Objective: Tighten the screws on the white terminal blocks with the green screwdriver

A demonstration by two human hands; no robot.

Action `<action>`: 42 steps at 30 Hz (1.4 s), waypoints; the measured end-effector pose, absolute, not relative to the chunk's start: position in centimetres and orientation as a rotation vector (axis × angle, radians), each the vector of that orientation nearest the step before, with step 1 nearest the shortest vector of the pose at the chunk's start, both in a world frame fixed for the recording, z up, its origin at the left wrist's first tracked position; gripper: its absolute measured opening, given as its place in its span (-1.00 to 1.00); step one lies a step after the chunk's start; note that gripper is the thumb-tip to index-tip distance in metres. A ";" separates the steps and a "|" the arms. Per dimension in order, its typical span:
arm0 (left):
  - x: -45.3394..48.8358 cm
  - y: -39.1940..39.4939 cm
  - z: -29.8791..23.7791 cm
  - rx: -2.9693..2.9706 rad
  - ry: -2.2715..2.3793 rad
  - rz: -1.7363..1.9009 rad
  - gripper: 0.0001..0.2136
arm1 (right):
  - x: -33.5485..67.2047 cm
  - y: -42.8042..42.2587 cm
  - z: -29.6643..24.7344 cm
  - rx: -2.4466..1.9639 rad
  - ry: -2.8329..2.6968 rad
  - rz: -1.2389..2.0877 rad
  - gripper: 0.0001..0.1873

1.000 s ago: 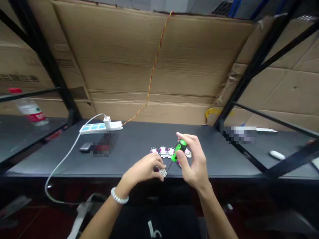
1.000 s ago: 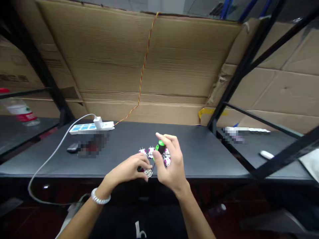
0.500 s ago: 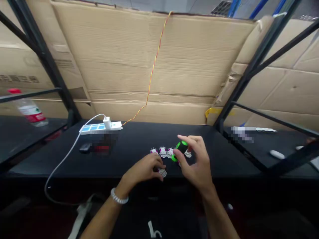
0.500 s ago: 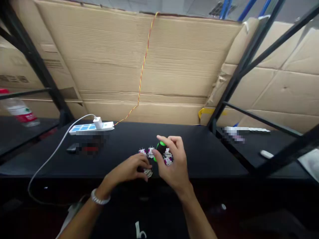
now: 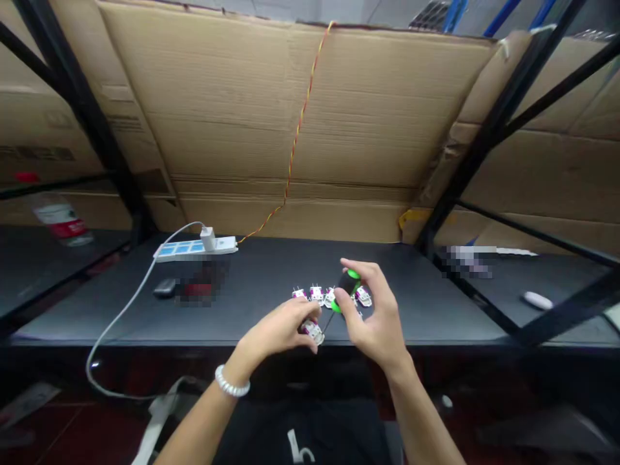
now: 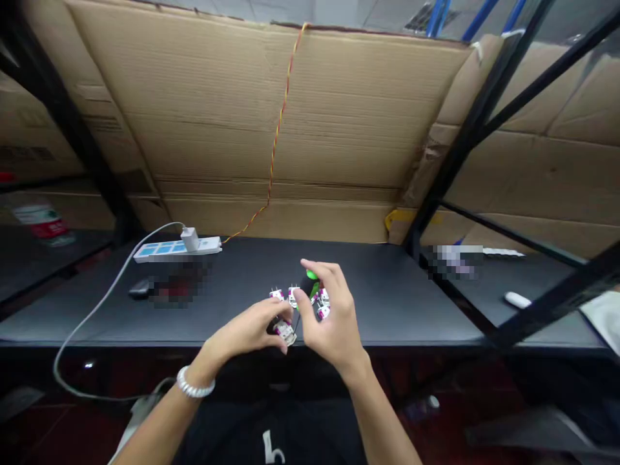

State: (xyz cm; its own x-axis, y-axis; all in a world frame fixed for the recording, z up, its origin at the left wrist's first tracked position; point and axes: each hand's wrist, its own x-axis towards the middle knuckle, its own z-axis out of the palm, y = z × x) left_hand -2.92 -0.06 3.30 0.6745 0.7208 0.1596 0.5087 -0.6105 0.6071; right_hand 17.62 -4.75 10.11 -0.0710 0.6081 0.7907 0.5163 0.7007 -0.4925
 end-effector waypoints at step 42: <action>-2.9 -0.1 3.2 2.389 0.957 0.482 -0.63 | 17.9 -5.2 10.4 -1.000 -1.689 0.044 -0.50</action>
State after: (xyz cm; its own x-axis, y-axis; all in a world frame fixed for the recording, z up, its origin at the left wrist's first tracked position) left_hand -2.90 -0.10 3.24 0.6872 0.7146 0.1306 0.5306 -0.6166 0.5816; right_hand 17.94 -5.23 10.38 -0.0234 0.6266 0.7790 0.5852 0.6403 -0.4975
